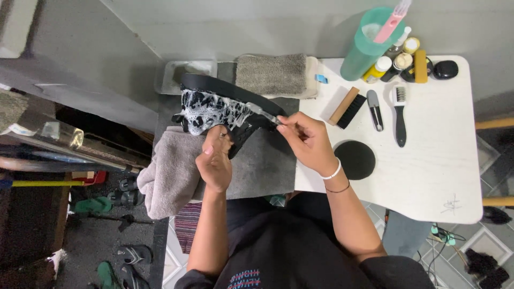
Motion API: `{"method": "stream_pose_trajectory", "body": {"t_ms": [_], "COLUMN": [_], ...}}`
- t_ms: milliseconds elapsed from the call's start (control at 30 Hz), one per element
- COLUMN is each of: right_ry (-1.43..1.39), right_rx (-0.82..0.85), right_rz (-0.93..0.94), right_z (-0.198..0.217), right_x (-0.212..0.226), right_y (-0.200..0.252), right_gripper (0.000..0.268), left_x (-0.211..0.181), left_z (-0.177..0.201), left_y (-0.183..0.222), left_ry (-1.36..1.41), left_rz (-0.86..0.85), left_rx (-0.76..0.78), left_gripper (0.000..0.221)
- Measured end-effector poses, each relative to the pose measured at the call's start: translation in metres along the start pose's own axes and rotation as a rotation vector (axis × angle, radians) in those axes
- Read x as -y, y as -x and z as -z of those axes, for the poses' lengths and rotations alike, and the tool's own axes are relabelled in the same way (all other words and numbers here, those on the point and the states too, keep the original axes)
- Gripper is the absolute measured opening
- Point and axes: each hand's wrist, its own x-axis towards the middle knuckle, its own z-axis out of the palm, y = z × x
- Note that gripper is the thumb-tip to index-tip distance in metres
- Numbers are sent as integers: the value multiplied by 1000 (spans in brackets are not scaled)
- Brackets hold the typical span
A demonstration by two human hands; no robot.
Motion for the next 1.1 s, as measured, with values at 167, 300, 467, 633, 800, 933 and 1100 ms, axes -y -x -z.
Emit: {"method": "stream_pose_trajectory", "body": {"t_ms": [167,300,467,633,800,933,1100], "right_ry": [-13,-41,-110,-156,-137,-166,-123], "right_rx": [80,62,63,88,61,75,63], "right_rz": [25,-9,-9,-23,-12,-40,-52], "right_z": [-7,-9,-25,-31,-31,-32,-24], "right_x": [2,-5,4,-26,-15,-27,-25], "right_y": [1,6,9,22,21,24,23], "right_gripper": [5,4,4,4,6,5,5], "left_x": [5,11,49,72,95,78,115], "left_z": [4,15,41,62,77,64,107], "left_y": [-4,-2,-5,-2,-6,-4,-16], "left_ry": [-52,24,21,-13,-24,-18,-134], "left_rz": [-5,17,40,61,60,74,135], "left_rx": [51,52,65,57,70,72,103], "left_gripper": [68,70,75,81,80,77,75]}}
